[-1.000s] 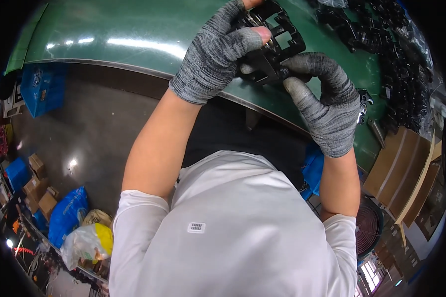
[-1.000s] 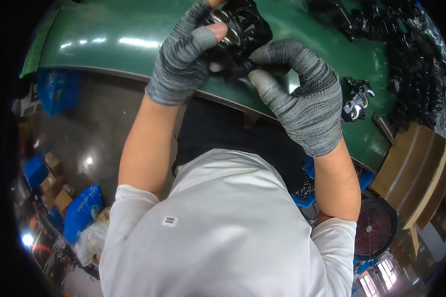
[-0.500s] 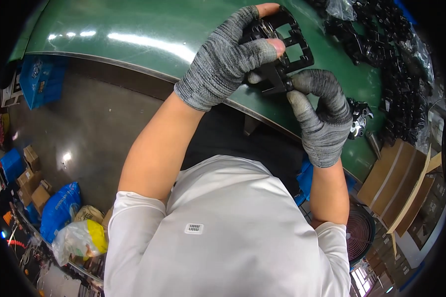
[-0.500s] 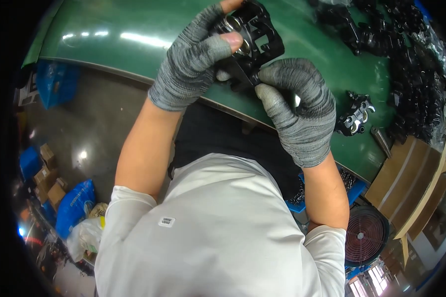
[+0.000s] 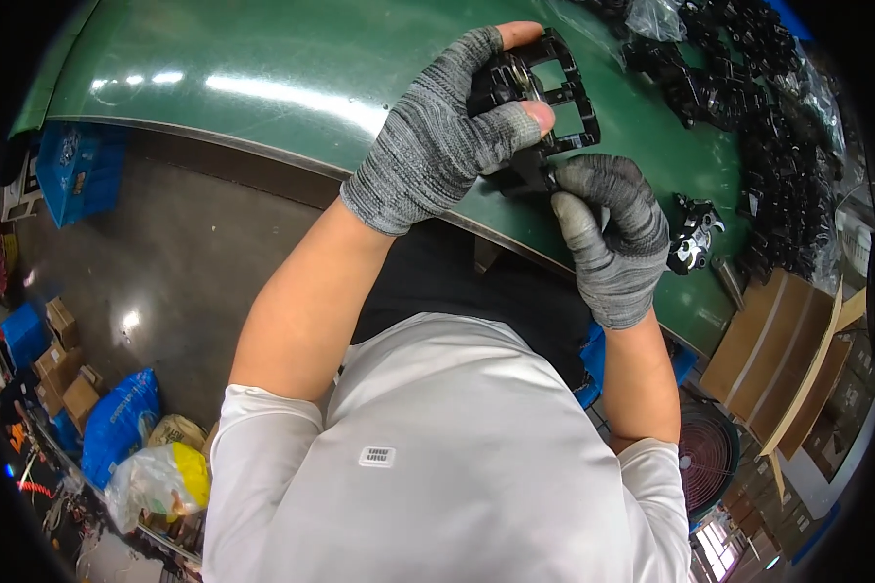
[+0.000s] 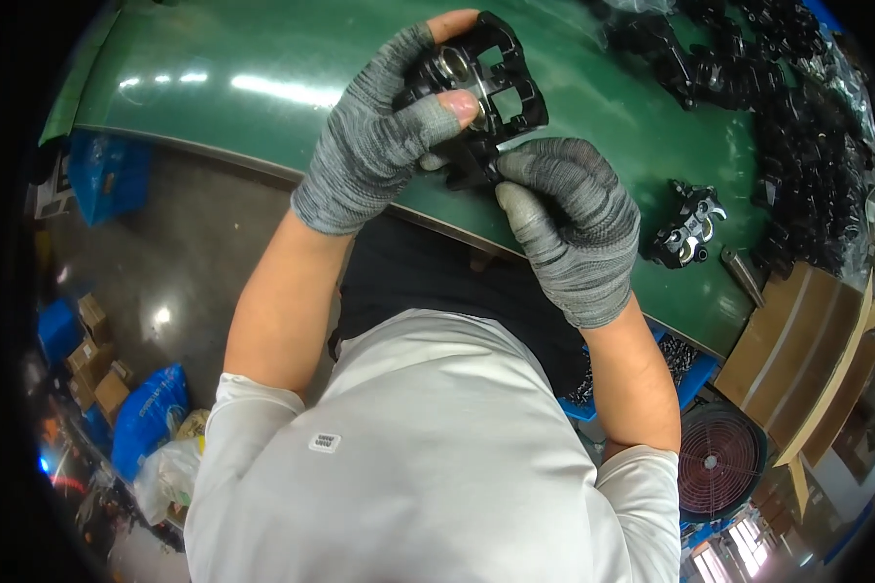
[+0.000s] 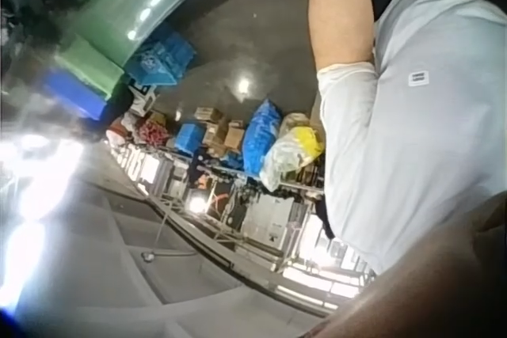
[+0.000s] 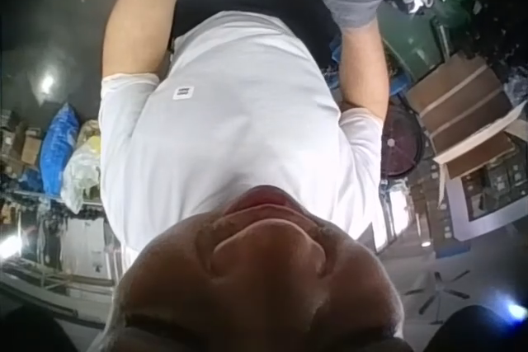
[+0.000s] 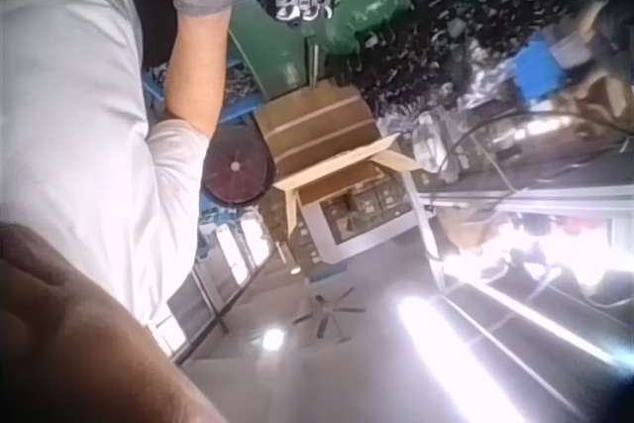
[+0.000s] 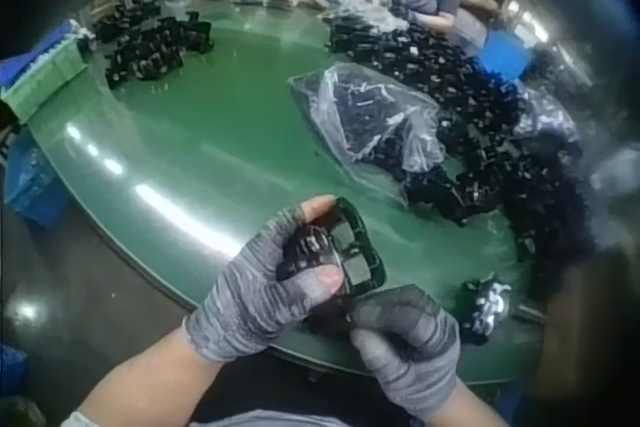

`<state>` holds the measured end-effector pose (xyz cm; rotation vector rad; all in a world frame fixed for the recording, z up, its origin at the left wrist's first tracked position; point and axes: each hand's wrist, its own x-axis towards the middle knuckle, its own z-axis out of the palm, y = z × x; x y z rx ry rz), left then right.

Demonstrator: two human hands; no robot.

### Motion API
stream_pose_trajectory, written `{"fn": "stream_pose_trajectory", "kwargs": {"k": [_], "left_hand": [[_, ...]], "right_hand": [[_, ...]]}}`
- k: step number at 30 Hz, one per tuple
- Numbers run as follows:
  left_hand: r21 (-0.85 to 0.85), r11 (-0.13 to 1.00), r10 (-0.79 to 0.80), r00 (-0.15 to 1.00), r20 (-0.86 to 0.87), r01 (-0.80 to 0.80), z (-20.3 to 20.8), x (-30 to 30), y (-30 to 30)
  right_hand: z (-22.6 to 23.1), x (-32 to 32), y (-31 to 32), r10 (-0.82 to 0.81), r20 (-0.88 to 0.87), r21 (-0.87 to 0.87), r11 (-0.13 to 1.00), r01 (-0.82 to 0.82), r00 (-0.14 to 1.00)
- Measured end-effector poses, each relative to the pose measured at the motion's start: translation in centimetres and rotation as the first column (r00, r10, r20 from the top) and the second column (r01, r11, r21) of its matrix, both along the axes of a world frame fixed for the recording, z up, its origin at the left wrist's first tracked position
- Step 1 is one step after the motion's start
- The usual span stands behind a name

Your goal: Assembling small internal components into black metal housings at a factory assembly line.

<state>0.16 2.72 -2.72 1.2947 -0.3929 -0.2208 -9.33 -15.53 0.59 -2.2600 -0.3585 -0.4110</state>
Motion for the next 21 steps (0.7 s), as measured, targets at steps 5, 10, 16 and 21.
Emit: {"fn": "stream_pose_trajectory", "kwargs": {"k": [5,10,16,21], "left_hand": [[-0.101,0.992,-0.1,0.957,-0.272,0.075,2.5,-0.6,0.6],[-0.136,0.964,-0.092,0.764,0.639,0.229,0.4,1.7,-0.6],[0.083,0.993,-0.063,0.98,-0.188,0.08,3.1,-0.9,0.2],[0.139,0.989,-0.039,0.992,-0.122,0.056,3.0,-0.8,0.1]], "right_hand": [[-0.6,0.0,-0.4,0.044,0.106,-0.227,0.974,-0.018,0.993],[-0.4,0.1,-1.2,0.136,0.142,-0.43,0.901,-0.063,0.98],[-0.9,-0.8,-0.3,-0.027,-0.077,0.051,0.998,0.031,0.997],[-1.0,-0.5,-0.8,0.027,-0.002,-0.143,0.989,-0.027,1.0]]}}
